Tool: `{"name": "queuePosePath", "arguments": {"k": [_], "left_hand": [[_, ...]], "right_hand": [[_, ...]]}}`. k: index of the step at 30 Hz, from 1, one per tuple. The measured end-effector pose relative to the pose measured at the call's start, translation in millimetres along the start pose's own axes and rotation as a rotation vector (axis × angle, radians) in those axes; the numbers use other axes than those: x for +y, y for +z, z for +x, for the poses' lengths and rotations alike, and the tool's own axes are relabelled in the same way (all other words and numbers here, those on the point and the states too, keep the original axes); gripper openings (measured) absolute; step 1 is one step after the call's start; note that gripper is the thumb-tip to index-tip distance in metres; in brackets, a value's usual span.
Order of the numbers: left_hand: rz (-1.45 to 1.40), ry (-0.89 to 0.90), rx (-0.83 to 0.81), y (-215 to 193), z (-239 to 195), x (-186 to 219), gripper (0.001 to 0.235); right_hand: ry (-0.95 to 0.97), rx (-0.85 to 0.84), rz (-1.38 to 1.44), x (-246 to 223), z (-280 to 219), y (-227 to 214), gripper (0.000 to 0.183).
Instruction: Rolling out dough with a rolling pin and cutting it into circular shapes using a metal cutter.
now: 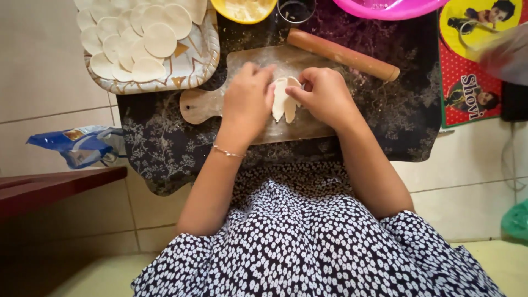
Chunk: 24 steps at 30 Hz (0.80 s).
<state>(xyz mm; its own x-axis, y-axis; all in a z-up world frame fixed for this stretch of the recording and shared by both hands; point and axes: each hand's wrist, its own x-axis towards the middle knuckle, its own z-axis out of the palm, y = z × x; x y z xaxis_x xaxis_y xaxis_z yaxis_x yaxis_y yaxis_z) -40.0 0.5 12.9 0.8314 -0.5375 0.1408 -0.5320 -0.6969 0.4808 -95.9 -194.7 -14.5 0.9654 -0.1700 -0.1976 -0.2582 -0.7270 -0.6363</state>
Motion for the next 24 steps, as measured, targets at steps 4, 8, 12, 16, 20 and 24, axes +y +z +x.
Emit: {"name": "queuePosePath", "arguments": {"k": [4, 8, 12, 16, 20, 24], "left_hand": [[0.149, 0.129, 0.121, 21.9, -1.5, -5.3, 0.014], [0.15, 0.222, 0.18, 21.9, -1.3, -6.4, 0.009], [0.079, 0.18, 0.054, 19.9, 5.4, -9.1, 0.011], [0.019, 0.176, 0.003, 25.1, 11.9, -22.9, 0.016], [-0.179, 0.225, 0.02, 18.3, 11.2, -32.7, 0.025], [-0.31, 0.174, 0.155, 5.9, 0.6, -40.0, 0.02]], "right_hand": [[-0.011, 0.007, 0.002, -1.5, -4.5, -2.5, 0.026], [-0.02, 0.07, 0.013, -0.2, -4.1, 1.7, 0.025], [-0.073, 0.111, -0.024, 2.3, 0.3, 2.9, 0.026], [-0.099, 0.111, -0.056, -5.7, 2.5, -1.7, 0.024], [0.006, 0.036, 0.023, -21.5, 6.1, -6.3, 0.026], [0.055, -0.009, -0.01, -23.2, 13.6, -3.0, 0.024]]}}
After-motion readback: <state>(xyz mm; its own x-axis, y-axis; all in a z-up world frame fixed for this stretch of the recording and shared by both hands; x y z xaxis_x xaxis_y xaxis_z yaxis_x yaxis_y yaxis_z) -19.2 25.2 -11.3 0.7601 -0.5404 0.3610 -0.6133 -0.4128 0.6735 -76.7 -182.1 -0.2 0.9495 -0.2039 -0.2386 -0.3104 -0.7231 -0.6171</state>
